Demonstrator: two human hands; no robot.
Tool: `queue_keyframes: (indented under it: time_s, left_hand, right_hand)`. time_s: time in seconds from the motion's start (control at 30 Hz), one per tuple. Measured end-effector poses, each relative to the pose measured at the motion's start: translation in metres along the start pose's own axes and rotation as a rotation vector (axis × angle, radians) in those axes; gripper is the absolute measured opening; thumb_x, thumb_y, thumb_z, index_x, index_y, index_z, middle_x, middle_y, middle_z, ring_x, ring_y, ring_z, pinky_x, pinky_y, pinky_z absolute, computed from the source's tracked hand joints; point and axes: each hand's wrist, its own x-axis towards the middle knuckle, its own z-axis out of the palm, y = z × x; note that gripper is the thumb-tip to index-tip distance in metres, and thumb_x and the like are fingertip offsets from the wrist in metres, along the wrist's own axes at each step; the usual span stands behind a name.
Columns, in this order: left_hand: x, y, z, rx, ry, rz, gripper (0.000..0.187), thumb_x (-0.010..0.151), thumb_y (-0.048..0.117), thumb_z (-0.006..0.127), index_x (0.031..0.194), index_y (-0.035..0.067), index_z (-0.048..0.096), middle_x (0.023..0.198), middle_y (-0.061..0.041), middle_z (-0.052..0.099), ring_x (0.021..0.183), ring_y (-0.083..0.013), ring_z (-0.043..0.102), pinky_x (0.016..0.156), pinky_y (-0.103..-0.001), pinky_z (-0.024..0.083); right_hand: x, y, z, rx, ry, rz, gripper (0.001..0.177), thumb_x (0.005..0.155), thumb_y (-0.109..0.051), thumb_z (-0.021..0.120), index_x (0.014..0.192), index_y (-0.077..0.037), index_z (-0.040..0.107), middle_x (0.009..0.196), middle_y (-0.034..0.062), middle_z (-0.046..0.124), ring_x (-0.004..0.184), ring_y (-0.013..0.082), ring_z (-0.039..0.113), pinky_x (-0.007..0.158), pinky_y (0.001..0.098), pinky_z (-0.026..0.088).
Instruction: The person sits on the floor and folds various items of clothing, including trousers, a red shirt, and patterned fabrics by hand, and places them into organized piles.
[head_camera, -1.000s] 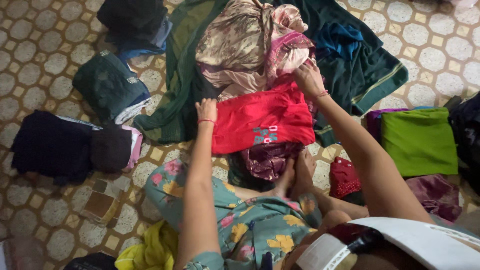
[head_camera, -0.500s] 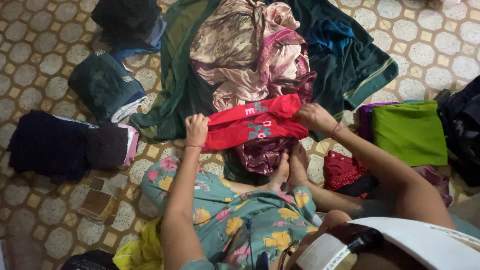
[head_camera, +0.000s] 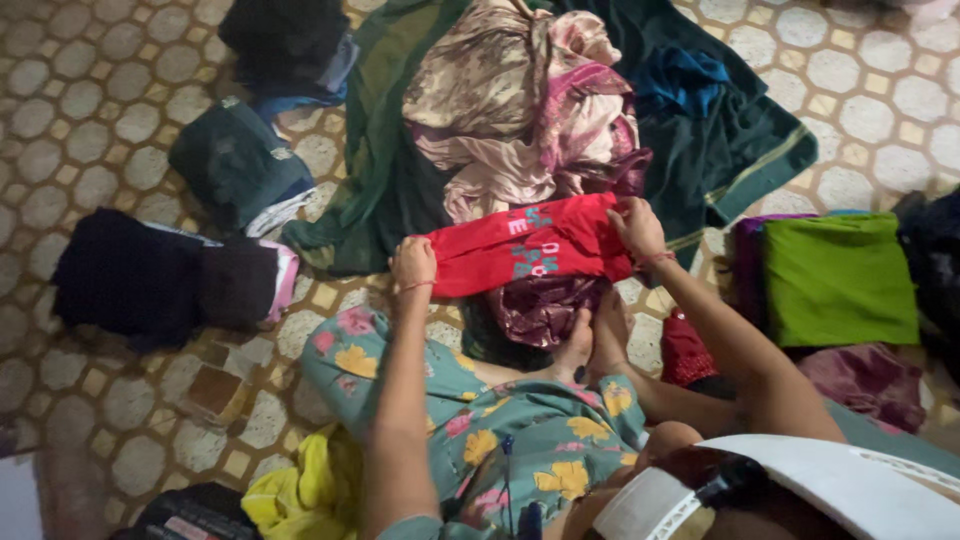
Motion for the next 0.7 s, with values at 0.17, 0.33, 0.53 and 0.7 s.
queue_keyframes:
  time_s: [0.17, 0.33, 0.53, 0.7]
  left_hand:
    - [-0.010, 0.002, -0.012, -0.128, 0.052, -0.376, 0.057, 0.078, 0.057, 0.081, 0.112, 0.013, 0.067, 0.105, -0.015, 0.072, 0.101, -0.0358, 0.069, 0.089, -0.047, 0.055]
    - [-0.031, 0.045, -0.087, -0.124, -0.287, -0.704, 0.069, 0.078, 0.067, 0.077, 0.121, 0.014, 0.065, 0.119, -0.018, 0.071, 0.111, -0.0390, 0.069, 0.092, -0.053, 0.056]
    - [-0.019, 0.046, -0.086, -0.131, -0.373, -0.590, 0.047, 0.083, 0.054, 0.070, 0.110, 0.015, 0.071, 0.113, -0.018, 0.071, 0.107, -0.0403, 0.069, 0.087, -0.055, 0.056]
    - [0.039, 0.064, 0.002, 0.080, -0.038, 0.016, 0.023, 0.090, 0.018, 0.058, 0.080, 0.013, 0.079, 0.087, -0.017, 0.076, 0.082, -0.0347, 0.076, 0.068, -0.048, 0.060]
  right_hand:
    - [-0.003, -0.015, 0.005, -0.120, 0.039, -0.130, 0.043, 0.093, -0.034, 0.075, 0.122, -0.005, 0.063, 0.119, 0.0231, 0.064, 0.103, 0.0441, 0.064, 0.084, 0.0508, 0.054]
    - [0.000, -0.027, -0.017, -0.145, 0.074, -0.194, 0.037, 0.093, -0.029, 0.075, 0.121, -0.007, 0.065, 0.122, 0.0217, 0.063, 0.107, 0.0429, 0.063, 0.087, 0.0499, 0.054]
    - [0.006, -0.042, -0.030, -0.127, 0.091, -0.218, 0.036, 0.094, -0.028, 0.075, 0.121, -0.006, 0.066, 0.122, 0.0213, 0.063, 0.109, 0.0428, 0.062, 0.089, 0.0508, 0.052]
    - [0.006, -0.106, -0.028, 0.113, 0.124, -0.547, 0.034, 0.097, -0.023, 0.075, 0.121, -0.002, 0.064, 0.118, 0.0202, 0.067, 0.112, 0.0406, 0.064, 0.097, 0.0485, 0.053]
